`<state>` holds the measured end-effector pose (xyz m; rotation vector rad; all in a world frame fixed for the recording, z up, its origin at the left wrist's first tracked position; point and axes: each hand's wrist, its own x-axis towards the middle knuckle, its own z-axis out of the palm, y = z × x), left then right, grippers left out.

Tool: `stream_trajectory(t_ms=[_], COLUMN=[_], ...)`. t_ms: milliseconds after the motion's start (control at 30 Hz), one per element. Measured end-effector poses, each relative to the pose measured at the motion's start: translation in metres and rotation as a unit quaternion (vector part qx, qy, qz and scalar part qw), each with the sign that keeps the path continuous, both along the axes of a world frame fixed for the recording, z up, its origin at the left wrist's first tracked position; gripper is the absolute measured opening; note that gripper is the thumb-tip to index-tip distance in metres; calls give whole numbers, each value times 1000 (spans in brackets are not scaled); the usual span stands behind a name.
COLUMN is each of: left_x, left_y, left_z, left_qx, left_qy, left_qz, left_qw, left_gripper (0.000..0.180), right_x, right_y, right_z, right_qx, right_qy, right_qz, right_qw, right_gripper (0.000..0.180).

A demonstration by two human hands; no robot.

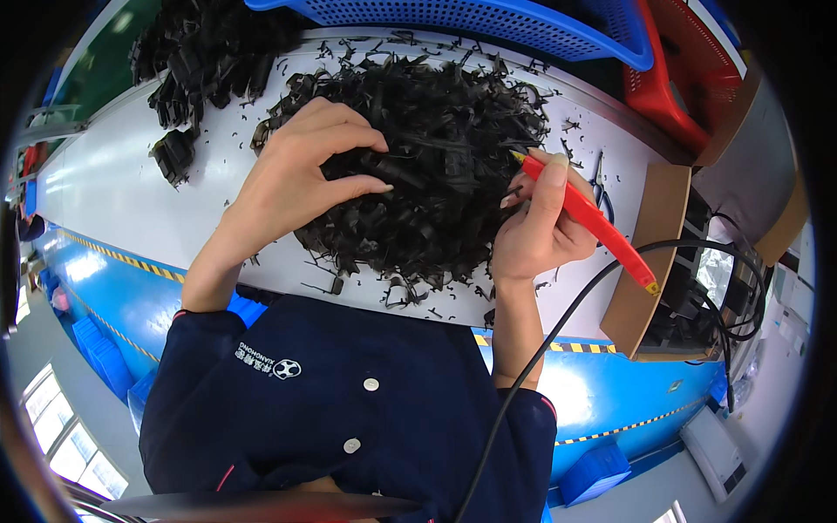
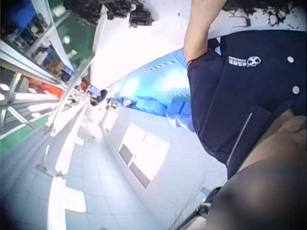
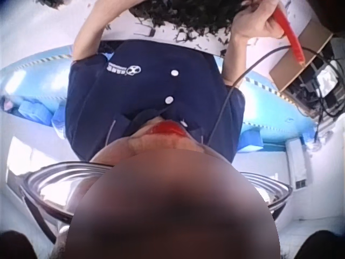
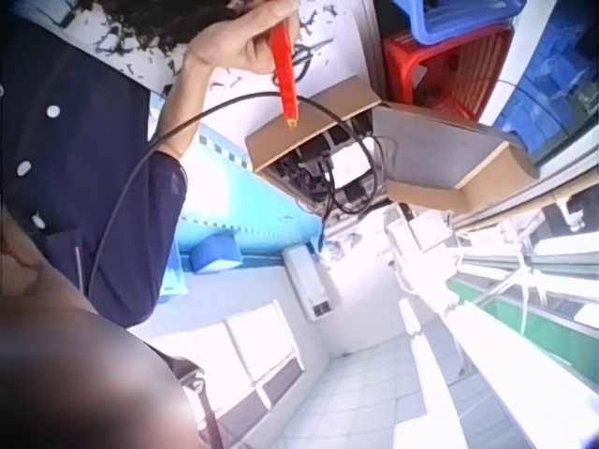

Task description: The person processes and joins small black plastic components using a handheld heat tool on a factory production line.

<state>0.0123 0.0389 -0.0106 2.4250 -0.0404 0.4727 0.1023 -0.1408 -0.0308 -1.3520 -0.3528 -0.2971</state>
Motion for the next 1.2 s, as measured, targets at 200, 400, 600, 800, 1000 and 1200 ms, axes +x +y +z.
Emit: stream_trajectory(t_ms=[200, 400, 600, 800, 1000, 1200], left_x=[-9, -16, -29, -33, -34, -36], left_y=[-1, -10, -31, -40, -26, -10], left_z=[6, 15, 7, -1, 5, 13], left_qx=[-371, -621, -625, -579, -254, -187], left_qy=[103, -76, -172, -140, -122, -162], left_qz=[58, 57, -1, 15, 23, 131], left_qw=[921, 778, 761, 803, 959, 960], left_gripper=[16, 12, 12, 13, 22, 29], right_x=[-4, -14, -30, -29, -33, -33], right_y=[9, 5, 14, 26, 24, 23], right_z=[11, 32, 42, 41, 37, 32], right_qx=[59, 91, -2, 0, 21, 63], right_qy=[73, 150, 117, 70, 136, 222], right_qz=[232, 294, 347, 342, 310, 366], right_qw=[968, 940, 930, 937, 941, 902], right_gripper=[24, 27, 25, 21, 21, 20])
